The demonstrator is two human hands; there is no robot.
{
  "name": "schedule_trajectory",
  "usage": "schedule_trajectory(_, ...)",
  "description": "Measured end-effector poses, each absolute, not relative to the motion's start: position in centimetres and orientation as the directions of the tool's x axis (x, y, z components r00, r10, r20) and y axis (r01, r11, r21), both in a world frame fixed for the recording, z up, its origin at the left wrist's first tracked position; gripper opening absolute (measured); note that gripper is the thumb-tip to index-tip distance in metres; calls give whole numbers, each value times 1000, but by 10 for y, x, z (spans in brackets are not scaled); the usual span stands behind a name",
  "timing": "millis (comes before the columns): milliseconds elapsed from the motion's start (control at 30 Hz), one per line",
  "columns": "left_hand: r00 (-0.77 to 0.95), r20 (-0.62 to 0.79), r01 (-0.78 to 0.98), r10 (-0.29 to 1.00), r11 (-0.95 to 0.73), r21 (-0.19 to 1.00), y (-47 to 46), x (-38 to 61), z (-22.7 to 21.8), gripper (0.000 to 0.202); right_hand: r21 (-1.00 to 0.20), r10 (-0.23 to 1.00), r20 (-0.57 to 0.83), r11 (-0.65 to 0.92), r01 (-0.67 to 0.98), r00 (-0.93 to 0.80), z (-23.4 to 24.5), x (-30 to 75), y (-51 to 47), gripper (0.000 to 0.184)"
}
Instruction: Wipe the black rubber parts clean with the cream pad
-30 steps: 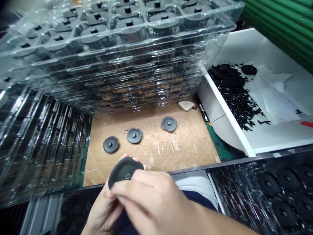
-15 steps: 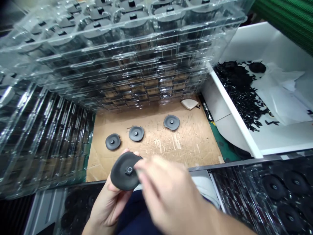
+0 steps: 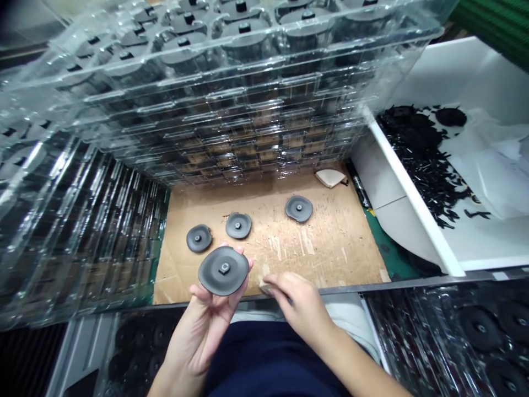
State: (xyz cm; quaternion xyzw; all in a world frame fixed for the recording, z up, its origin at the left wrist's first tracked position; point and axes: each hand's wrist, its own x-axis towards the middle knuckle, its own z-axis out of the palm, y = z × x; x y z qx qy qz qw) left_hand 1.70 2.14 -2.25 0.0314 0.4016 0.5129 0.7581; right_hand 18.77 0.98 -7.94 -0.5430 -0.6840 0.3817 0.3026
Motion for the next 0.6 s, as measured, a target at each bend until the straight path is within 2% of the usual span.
schedule_trajectory(100, 163, -574, -726, 802, 492, 481, 21, 19, -21, 61, -849, 984, -17, 80, 521, -179, -57, 187, 20, 20)
schedule_trajectory(167, 166, -563, -708, 809, 496, 504, 20, 21, -19, 60, -861, 994, 26, 76, 504, -106, -28, 184, 31, 21)
schedule_trajectory(233, 177, -565, -690, 806, 510, 513, 18, 23, -19, 57, -881, 985, 166, 173, 440, -56, 1, 177, 38, 20)
schedule_trajectory(300, 201, -583, -672, 787, 544, 502, 16, 23, -20, 54, -870, 948, 268, 315, 380, -173, 22, 169, 39, 22)
schedule_trajectory(333, 204, -598, -660, 775, 560, 501, 15, 23, -21, 53, -872, 933, 245, 331, 361, -265, 28, 165, 39, 23)
schedule_trajectory(400, 169, -616, -646, 769, 559, 520, 15, 22, -21, 55, -887, 895, 99, 278, 369, -436, 32, 159, 40, 22)
schedule_trajectory(433, 144, -620, -643, 772, 549, 534, 16, 22, -21, 56, -887, 881, 38, 247, 390, -472, 31, 157, 41, 21)
schedule_trajectory(467, 129, -621, -640, 773, 543, 543, 17, 22, -21, 57, -882, 885, 33, 244, 403, -464, 30, 156, 43, 21)
schedule_trajectory(567, 178, -623, -626, 761, 576, 525, 19, 24, -17, 55, -855, 918, 273, 369, 366, -288, 24, 153, 46, 23)
schedule_trajectory(600, 195, -622, -620, 758, 587, 521, 19, 24, -15, 56, -856, 910, 313, 394, 335, -272, 24, 154, 45, 24)
